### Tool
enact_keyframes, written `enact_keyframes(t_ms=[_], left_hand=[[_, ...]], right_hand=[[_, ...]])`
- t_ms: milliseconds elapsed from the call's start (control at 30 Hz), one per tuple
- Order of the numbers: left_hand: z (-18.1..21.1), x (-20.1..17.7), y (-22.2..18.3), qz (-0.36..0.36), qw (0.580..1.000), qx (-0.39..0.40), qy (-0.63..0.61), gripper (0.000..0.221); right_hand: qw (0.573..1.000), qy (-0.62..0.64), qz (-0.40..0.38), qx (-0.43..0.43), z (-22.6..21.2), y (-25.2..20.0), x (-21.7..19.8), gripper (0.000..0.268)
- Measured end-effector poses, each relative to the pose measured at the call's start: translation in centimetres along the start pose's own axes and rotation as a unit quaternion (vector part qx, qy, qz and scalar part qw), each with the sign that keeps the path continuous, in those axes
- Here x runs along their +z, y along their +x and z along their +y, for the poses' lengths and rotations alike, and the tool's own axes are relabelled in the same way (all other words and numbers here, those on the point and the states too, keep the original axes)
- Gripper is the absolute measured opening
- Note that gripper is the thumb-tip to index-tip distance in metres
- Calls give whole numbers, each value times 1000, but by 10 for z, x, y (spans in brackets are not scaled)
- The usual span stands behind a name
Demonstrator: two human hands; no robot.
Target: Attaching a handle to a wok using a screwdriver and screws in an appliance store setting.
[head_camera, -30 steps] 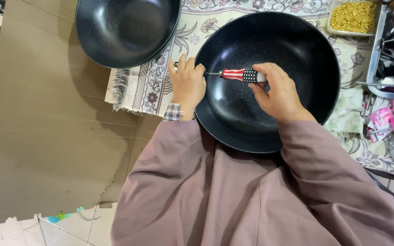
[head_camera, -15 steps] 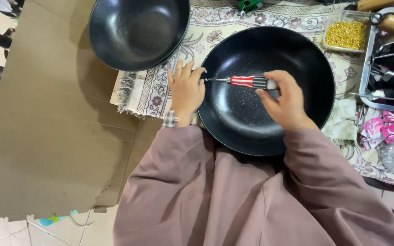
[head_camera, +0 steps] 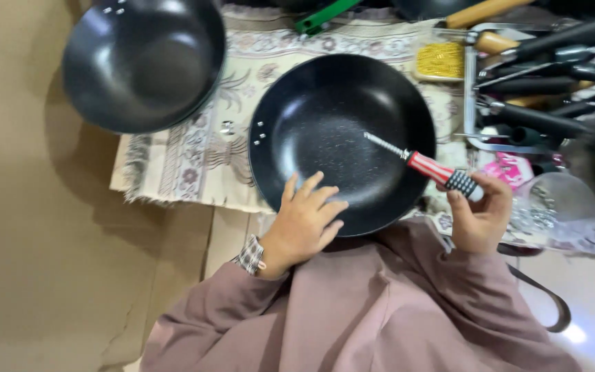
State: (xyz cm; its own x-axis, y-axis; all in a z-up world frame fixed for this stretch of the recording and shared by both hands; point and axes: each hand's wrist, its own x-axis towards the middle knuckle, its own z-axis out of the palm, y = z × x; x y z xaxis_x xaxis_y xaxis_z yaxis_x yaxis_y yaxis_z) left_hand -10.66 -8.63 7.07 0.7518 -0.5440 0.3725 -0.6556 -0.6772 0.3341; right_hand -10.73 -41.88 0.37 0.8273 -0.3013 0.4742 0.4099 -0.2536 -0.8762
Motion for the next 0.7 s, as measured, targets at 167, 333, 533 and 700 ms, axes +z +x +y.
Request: enact_keyframes(t_ms=[167,333,533,700], left_hand=[[12,24,22,-26,996,80,14,42],[26,20,63,-40,987,146,56,50],[34,31,119,-60,976,195,72,52],[34,72,165,-160,970,178,52,51]], right_hand=[[994,-89,60,18,7,-19,-49,38],[976,-180,119,-28,-1,14,-92,35],[954,-253,155,-48,3,82,-117,35],[974,-206,79,-47,29,133,-118,36]])
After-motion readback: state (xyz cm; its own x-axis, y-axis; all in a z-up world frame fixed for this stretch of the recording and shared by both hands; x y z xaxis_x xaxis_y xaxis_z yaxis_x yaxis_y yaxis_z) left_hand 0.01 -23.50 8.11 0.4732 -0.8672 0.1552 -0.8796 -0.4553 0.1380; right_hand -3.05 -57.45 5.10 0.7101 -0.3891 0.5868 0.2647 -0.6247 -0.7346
